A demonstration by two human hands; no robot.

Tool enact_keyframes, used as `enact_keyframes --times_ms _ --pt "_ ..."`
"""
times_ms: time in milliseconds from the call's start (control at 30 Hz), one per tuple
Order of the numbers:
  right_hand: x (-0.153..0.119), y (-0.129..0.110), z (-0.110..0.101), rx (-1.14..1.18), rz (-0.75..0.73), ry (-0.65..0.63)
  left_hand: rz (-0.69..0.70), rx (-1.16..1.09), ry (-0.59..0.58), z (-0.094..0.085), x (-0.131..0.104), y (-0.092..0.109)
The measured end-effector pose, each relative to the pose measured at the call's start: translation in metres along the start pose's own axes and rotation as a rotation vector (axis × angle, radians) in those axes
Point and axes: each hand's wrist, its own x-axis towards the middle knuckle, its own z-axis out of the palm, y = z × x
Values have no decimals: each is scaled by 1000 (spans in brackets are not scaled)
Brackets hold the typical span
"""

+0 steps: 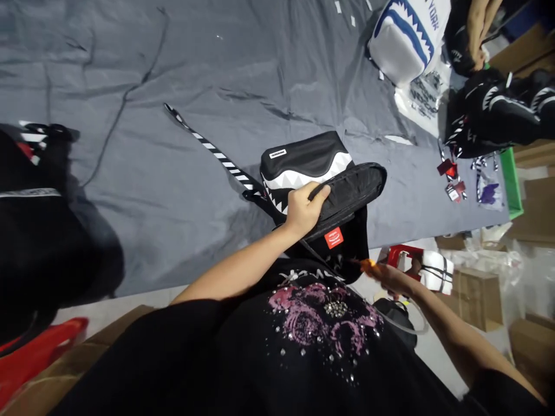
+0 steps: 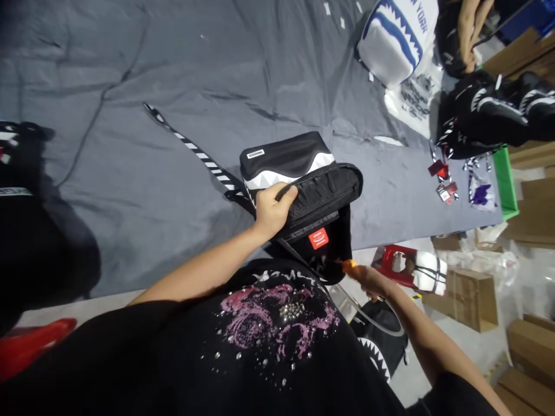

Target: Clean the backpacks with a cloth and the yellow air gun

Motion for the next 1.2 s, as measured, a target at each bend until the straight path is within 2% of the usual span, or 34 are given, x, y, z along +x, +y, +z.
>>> enact_keyframes --times_ms 67,167,233,333,367,433,500,567,700,833,1067,1200 --pt "-3 4 14 24 33 -8 22 0 -39 4 1 0" --pt "19 -7 27 26 69 168 54 -4 -125 14 -1 4" --pt "44 -24 38 -64 -23 286 87 8 -182 21 -4 10" --pt "81 -53 62 -211 -265 336 156 61 -244 26 -9 15" --pt "92 -60 68 -214 -299 357 175 86 -247 26 -11 15" --pt "110 -66 78 -150 -251 429 188 144 -200 22 -12 13" --pt "124 -62 84 -74 -159 510 184 197 -113 17 -12 9" --pt "132 -53 89 -14 -159 563 191 236 -60 13 -10 5" --pt "136 -42 103 79 -255 658 233 265 -73 16 -6 0" --pt "136 -41 109 207 -187 724 262 268 -87 21 -7 -1" --pt "139 -37 105 443 -93 771 271 295 -72 19 -6 -3" --pt "127 -40 92 344 -80 697 259 289 -74 23 3 -5"
